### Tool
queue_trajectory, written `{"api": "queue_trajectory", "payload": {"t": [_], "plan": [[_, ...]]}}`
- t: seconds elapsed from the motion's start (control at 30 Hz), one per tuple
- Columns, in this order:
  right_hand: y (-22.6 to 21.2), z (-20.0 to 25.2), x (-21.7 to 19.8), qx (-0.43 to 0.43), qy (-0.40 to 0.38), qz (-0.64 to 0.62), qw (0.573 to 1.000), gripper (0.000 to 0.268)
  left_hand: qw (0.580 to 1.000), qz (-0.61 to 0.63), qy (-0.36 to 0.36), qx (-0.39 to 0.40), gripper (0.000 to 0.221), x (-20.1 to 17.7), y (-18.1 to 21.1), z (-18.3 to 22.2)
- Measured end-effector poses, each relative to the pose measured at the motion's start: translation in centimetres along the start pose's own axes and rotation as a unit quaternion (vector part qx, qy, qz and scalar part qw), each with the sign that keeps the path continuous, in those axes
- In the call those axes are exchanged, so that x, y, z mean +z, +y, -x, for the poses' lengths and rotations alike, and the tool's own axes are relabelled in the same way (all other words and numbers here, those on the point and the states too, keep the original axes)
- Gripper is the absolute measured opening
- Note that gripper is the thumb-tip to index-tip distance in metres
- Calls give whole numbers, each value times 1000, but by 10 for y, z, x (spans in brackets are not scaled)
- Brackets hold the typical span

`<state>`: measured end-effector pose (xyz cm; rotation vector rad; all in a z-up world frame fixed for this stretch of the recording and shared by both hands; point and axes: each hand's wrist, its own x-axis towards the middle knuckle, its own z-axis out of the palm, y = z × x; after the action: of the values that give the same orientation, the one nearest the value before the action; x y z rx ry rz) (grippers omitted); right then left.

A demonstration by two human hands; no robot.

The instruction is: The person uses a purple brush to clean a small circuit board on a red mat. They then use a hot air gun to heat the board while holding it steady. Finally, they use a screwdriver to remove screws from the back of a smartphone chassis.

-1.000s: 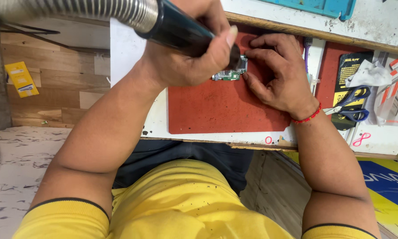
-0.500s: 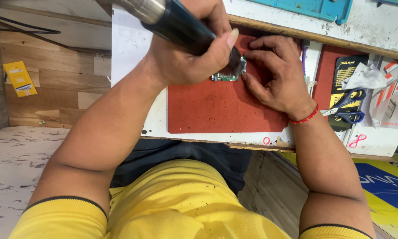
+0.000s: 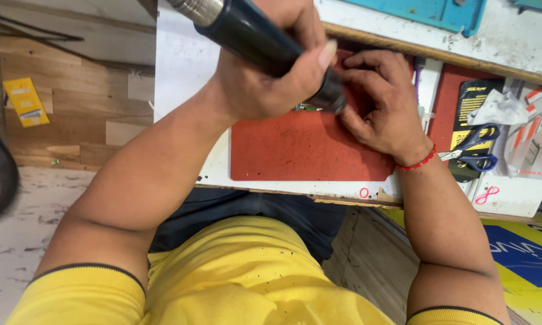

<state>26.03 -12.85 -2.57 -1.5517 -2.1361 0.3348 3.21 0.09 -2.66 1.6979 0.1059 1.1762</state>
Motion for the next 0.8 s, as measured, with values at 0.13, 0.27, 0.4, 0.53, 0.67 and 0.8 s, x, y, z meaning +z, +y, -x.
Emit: {"api": "queue_trajectory", "payload": {"t": [0.13, 0.27, 0.4, 0.53, 0.67, 0.8], "plan": [[-1, 3, 0, 6, 3, -7, 1000, 38, 1000, 1, -1, -25, 21, 0, 0, 4], [-1, 2, -1, 0, 2, -6, 1000, 34, 1000, -18, -7, -8, 16, -4, 4, -2], [0, 2, 0, 0, 2, -10, 1000, 34, 999, -35, -39, -13, 19, -7, 7, -2], [0, 2, 1, 6, 1, -9, 1000, 32, 1000, -2, -18, -5, 18, 1, 1, 1], [0, 4, 0, 2, 2, -6, 1000, 34, 998, -50, -25, -14, 18, -4, 2, 1], [2, 1, 1, 0, 2, 4, 1000, 37, 1000, -13, -19, -12, 17, -1, 2, 1]]}}
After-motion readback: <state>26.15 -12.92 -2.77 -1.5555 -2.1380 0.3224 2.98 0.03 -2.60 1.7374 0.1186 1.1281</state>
